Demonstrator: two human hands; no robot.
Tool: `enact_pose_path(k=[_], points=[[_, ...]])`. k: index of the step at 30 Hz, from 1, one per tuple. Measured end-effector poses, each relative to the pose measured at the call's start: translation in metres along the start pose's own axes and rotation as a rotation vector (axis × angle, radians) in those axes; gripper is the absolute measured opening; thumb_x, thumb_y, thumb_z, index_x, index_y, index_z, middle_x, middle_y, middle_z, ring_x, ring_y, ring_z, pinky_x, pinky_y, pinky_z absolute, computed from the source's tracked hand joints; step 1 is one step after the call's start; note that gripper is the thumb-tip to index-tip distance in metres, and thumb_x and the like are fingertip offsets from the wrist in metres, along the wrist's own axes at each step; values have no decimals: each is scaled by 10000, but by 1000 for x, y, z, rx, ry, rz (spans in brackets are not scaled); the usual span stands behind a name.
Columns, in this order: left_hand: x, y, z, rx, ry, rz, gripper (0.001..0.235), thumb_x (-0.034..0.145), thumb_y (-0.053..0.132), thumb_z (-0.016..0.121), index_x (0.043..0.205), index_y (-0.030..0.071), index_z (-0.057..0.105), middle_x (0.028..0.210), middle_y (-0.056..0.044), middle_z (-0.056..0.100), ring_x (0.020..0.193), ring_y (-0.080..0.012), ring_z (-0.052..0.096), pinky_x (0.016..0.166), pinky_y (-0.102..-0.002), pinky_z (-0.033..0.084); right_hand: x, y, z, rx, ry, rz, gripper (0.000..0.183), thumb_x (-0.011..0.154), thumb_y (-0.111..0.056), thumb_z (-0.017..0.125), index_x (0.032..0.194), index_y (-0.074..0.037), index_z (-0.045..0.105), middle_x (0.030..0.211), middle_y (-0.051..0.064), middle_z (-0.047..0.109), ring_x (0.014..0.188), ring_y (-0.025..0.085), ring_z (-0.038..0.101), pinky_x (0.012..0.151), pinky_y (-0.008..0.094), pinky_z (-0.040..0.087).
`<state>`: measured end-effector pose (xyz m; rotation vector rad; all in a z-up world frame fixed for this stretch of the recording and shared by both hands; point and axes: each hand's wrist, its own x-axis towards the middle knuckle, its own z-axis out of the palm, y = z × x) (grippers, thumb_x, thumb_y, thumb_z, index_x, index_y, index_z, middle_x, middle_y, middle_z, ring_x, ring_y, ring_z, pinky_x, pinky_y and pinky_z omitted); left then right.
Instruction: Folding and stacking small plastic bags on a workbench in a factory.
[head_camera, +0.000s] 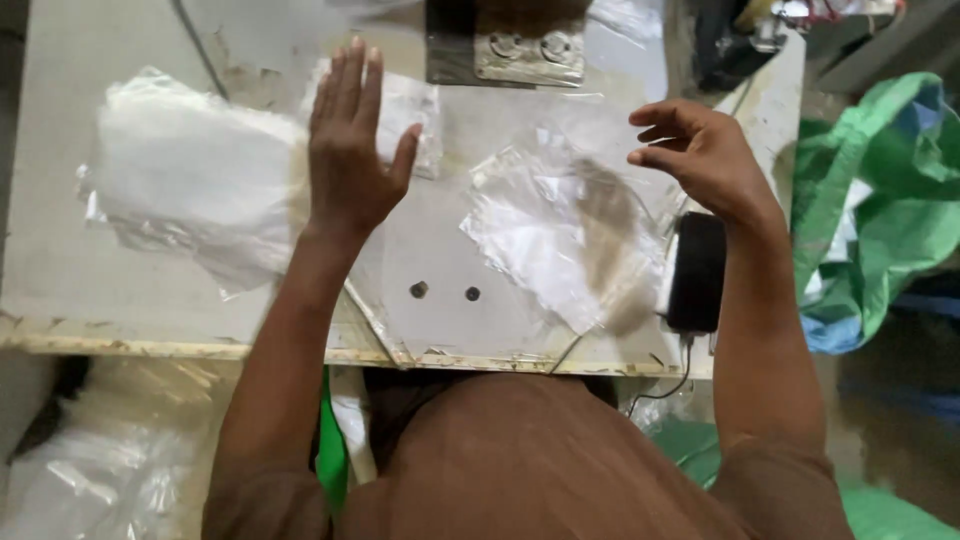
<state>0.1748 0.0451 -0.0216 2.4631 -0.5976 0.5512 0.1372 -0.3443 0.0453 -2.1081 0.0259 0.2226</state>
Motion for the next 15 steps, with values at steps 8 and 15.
enact_pose_path(k=[8,15], points=[[-103,169,-13,-1412,-287,-1006,795,1019,429,559,1612,78,163,1621,-221,146,1536,-452,126,1250,-530,110,-22,80,39,-425,48,-210,451,815,-312,905,1195,-121,753,1056,140,630,933,330,639,871,449,526],[-106,209,12,-1752,-281,-1205,872,1077,409,480,1647,118,-111,1690,-153,-200,1561,-389,-147,1258,-477,-71,-43,62,72,-362,76,-6,894,614,-438,985,1313,-81,557,1108,111,542,1075,346,549,985,466,446]])
